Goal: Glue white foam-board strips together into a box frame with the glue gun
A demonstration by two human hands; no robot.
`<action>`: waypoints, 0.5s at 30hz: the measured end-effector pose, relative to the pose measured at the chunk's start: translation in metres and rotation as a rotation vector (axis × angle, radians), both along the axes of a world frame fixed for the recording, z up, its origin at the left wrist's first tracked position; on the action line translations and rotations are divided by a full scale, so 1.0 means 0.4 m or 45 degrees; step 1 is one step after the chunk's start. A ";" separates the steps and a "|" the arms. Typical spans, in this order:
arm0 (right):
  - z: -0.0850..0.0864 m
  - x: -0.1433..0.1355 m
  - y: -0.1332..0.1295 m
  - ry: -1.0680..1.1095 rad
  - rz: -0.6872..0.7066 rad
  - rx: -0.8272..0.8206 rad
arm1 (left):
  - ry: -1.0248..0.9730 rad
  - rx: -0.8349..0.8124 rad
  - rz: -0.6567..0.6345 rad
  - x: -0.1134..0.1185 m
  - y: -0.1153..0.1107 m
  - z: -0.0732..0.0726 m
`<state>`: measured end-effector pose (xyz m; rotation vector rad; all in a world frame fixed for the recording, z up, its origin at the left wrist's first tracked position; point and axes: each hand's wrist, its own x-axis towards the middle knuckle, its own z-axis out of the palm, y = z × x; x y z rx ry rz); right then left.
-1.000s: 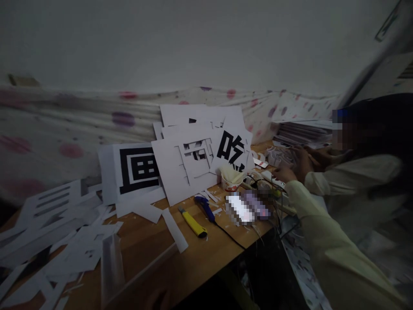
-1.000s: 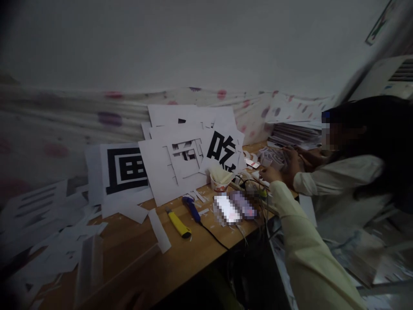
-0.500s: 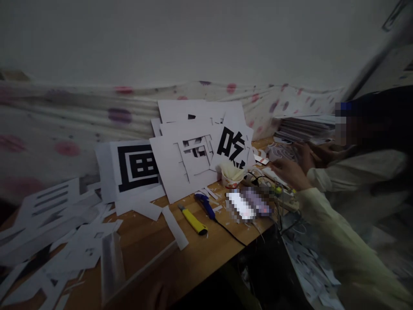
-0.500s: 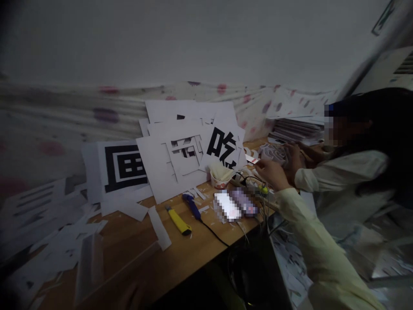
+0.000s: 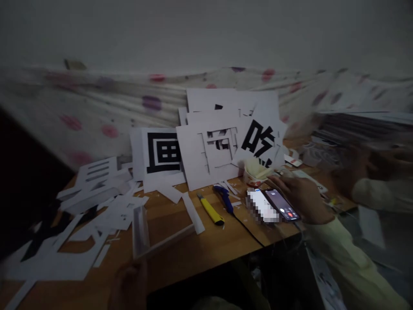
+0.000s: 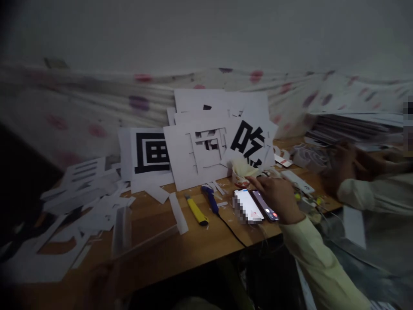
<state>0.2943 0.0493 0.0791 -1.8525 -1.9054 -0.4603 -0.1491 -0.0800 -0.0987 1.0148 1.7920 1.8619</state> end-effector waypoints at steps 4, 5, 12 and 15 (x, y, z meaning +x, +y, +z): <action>-0.097 -0.126 -0.024 0.244 0.227 -0.050 | -0.295 -0.022 0.257 -0.021 0.050 0.033; -0.132 -0.170 -0.034 0.340 0.306 -0.097 | -0.299 -0.045 0.273 -0.018 0.061 0.036; -0.385 -0.423 -0.125 0.940 0.448 -0.315 | -0.126 -0.302 0.085 0.012 0.081 0.018; -0.439 -0.446 -0.136 1.016 0.481 -0.384 | -0.137 -0.329 0.046 0.002 0.072 0.010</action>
